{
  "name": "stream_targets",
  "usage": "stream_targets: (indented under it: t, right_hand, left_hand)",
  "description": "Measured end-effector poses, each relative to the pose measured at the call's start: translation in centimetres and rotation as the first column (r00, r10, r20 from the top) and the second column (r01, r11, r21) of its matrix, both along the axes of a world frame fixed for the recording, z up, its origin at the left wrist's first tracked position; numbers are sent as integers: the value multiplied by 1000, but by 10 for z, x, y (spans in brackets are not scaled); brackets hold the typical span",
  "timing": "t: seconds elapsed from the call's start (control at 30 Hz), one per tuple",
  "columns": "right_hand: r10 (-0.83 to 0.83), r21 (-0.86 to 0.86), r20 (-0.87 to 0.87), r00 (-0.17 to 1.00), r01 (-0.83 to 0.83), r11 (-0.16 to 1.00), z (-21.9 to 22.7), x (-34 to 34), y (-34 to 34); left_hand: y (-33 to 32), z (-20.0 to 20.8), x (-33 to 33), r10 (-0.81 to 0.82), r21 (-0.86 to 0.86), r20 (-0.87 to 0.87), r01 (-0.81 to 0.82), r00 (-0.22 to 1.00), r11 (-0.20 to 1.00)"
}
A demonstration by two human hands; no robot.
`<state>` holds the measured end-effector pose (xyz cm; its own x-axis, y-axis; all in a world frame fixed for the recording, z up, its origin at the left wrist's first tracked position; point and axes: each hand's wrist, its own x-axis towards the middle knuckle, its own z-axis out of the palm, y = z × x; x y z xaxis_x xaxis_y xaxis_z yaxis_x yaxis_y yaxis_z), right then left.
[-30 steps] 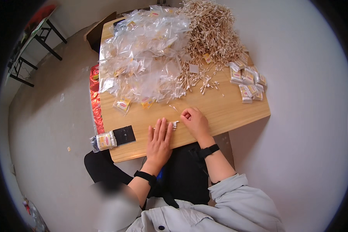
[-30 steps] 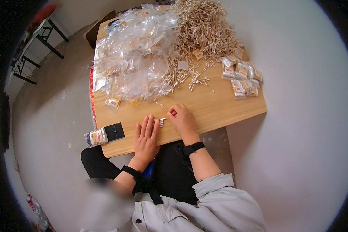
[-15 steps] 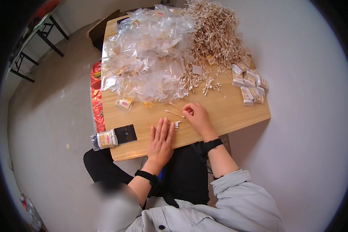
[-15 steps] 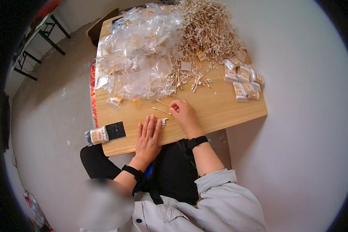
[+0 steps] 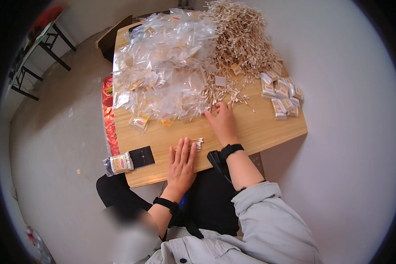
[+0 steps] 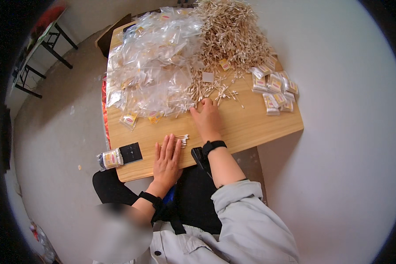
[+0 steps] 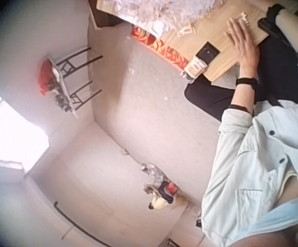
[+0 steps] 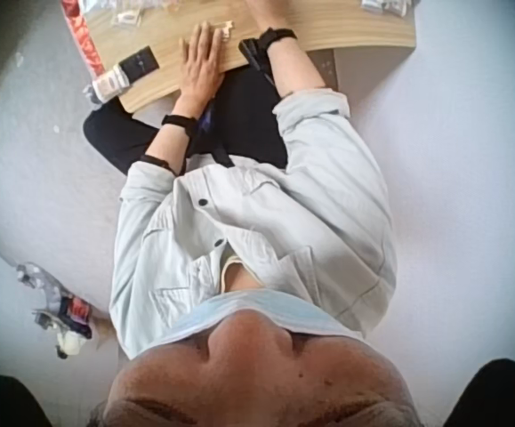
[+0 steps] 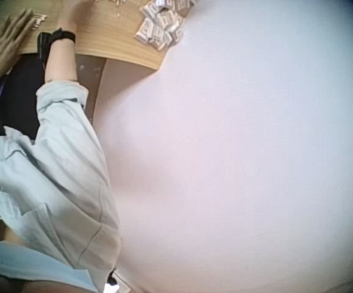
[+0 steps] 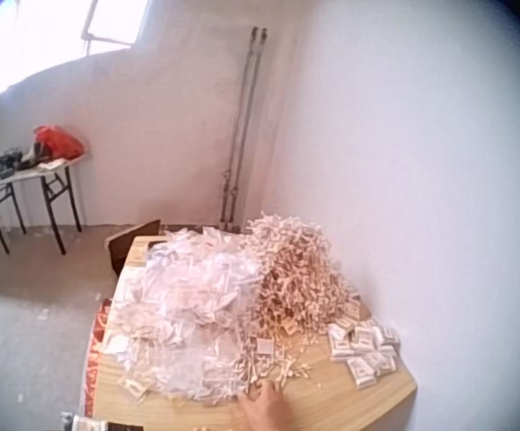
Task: Packaging cotton swabs into small plastic bags and then arranging them into a larger clear container.
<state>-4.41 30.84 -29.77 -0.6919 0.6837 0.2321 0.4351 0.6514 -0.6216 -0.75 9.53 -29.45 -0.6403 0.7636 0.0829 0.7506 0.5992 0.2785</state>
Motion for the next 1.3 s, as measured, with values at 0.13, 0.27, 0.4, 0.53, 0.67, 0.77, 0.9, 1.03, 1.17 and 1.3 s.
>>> stream_targets:
  t: [0.13,0.27,0.4,0.53,0.67,0.77,0.9,1.03,1.17,1.3]
  right_hand:
    - [-39,-46,10,999,39,998,-10,-4,18]
    - [-23,-49,5,1000,23,999,-10,25,29]
    - [78,-231,-44,996,-86,969,2,59,7]
    - [253,-201,-7,968,-249,947,10,62,-24]
    - [387,-314,-153,909,-416,853,-2,52,-6]
    - [-114,-306,-171,979,58,950,-7,39,21]
    - [-171,94,-48,984,175,980,-11,17,52]
    - [-204,-82,74,976,210,974,-8,14,63]
    - [-134,-110,-9,991,132,985,-13,35,57]
    - [120,-241,-64,991,-132,961,-3,55,41]
  left_hand:
    - [1,1,2,-1,15,-1,1,1000,1000]
    - [1,0,2,6,45,-10,-6,1000,999]
    - [0,-1,0,-3,58,25,2,1000,998]
    - [-1,-2,-2,-39,29,-11,40,999,999]
    - [0,0,-1,-35,53,-11,36,999,998]
    - [3,4,1,-19,15,16,19,1000,1000]
    - [1,5,1,-10,0,18,10,1000,1000]
    - [1,4,1,-14,-4,20,14,1000,1000]
    - [1,5,2,-8,-8,22,8,1000,1000]
    - [1,2,0,-7,-2,13,7,1000,1000]
